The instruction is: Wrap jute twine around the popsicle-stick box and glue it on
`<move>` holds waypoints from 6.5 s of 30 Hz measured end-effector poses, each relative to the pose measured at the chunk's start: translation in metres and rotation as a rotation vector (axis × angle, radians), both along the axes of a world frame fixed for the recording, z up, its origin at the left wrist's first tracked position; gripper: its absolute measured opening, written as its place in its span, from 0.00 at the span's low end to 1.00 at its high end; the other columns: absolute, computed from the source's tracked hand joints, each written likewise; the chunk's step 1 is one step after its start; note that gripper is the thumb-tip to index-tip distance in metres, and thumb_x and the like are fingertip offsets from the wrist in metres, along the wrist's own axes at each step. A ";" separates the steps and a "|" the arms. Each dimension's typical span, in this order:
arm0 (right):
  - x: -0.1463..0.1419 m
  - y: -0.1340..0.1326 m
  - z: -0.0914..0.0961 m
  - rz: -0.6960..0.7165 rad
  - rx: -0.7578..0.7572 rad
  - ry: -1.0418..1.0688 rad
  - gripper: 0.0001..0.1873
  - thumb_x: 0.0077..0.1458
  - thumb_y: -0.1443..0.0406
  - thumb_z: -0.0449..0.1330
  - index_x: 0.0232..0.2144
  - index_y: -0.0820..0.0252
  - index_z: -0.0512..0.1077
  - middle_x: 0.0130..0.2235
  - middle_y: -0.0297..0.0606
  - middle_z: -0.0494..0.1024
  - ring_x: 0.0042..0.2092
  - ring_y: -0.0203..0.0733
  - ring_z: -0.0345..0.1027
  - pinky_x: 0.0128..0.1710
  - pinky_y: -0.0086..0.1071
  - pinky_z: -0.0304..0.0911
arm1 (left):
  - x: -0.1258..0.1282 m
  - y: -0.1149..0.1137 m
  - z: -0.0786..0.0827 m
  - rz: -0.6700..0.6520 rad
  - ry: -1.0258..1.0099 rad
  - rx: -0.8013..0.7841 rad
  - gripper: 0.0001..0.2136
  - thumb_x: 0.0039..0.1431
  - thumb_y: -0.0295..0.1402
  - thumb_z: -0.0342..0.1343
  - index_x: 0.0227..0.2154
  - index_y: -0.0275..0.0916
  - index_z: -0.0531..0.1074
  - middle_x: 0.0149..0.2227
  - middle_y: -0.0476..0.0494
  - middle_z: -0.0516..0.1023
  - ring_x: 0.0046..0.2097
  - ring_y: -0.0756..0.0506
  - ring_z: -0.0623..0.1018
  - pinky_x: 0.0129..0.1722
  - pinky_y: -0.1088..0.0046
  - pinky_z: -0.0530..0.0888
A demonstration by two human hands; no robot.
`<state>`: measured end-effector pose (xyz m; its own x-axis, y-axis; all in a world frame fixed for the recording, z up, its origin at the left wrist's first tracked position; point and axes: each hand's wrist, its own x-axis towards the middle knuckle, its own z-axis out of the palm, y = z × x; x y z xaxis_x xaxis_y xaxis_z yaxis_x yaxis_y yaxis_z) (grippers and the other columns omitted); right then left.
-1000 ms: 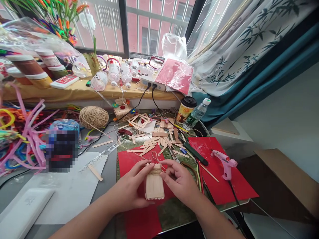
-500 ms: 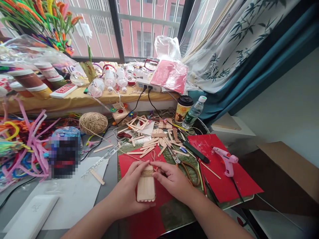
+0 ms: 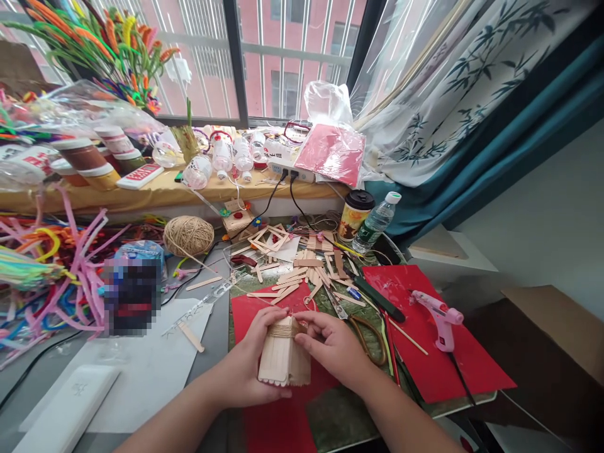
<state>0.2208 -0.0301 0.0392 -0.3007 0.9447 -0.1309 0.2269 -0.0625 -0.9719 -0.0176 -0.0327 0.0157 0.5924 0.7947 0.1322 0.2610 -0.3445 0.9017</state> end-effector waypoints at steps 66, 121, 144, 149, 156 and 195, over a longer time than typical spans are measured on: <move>0.034 -0.011 0.013 -0.046 0.465 -0.252 0.10 0.69 0.62 0.59 0.38 0.53 0.81 0.35 0.37 0.82 0.39 0.44 0.74 0.44 0.37 0.66 | 0.027 -0.008 0.009 0.095 0.287 0.057 0.54 0.53 0.28 0.66 0.75 0.49 0.37 0.69 0.32 0.52 0.70 0.30 0.61 0.67 0.48 0.68; -0.034 -0.015 -0.009 -0.041 -0.039 0.183 0.26 0.65 0.58 0.62 0.63 0.57 0.72 0.28 0.27 0.62 0.30 0.36 0.57 0.32 0.31 0.56 | -0.002 0.007 0.031 0.102 -0.141 -0.081 0.35 0.54 0.52 0.70 0.62 0.48 0.69 0.66 0.35 0.67 0.70 0.28 0.64 0.70 0.47 0.63; -0.033 -0.018 -0.023 -0.036 0.055 0.079 0.09 0.71 0.56 0.56 0.43 0.54 0.68 0.27 0.29 0.70 0.27 0.37 0.61 0.27 0.30 0.54 | -0.010 0.007 0.043 0.091 0.227 0.138 0.44 0.46 0.36 0.73 0.65 0.48 0.59 0.63 0.38 0.69 0.63 0.32 0.72 0.63 0.55 0.72; -0.031 -0.017 -0.024 -0.033 0.136 -0.047 0.08 0.70 0.59 0.56 0.39 0.55 0.70 0.28 0.30 0.72 0.29 0.37 0.65 0.29 0.29 0.54 | -0.013 0.011 0.044 0.067 0.202 0.093 0.44 0.46 0.35 0.73 0.65 0.48 0.58 0.63 0.38 0.68 0.62 0.33 0.72 0.63 0.57 0.71; -0.020 -0.014 -0.017 -0.068 0.200 -0.043 0.11 0.70 0.57 0.56 0.38 0.55 0.73 0.32 0.34 0.75 0.34 0.40 0.69 0.34 0.31 0.61 | -0.012 0.011 0.016 0.154 -0.018 0.026 0.44 0.50 0.43 0.72 0.67 0.46 0.57 0.66 0.33 0.64 0.66 0.29 0.68 0.66 0.51 0.67; 0.026 0.005 -0.041 -0.028 -0.079 0.146 0.25 0.69 0.54 0.59 0.64 0.57 0.69 0.36 0.33 0.75 0.39 0.40 0.70 0.45 0.33 0.66 | -0.018 0.029 0.024 0.004 0.463 0.024 0.40 0.45 0.41 0.74 0.61 0.46 0.63 0.59 0.39 0.74 0.57 0.32 0.76 0.54 0.59 0.75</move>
<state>0.2467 -0.0251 -0.0016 -0.2956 0.9415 -0.1617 0.0805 -0.1441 -0.9863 -0.0356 -0.0041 0.0394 0.5903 0.7971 -0.1274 0.6361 -0.3621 0.6814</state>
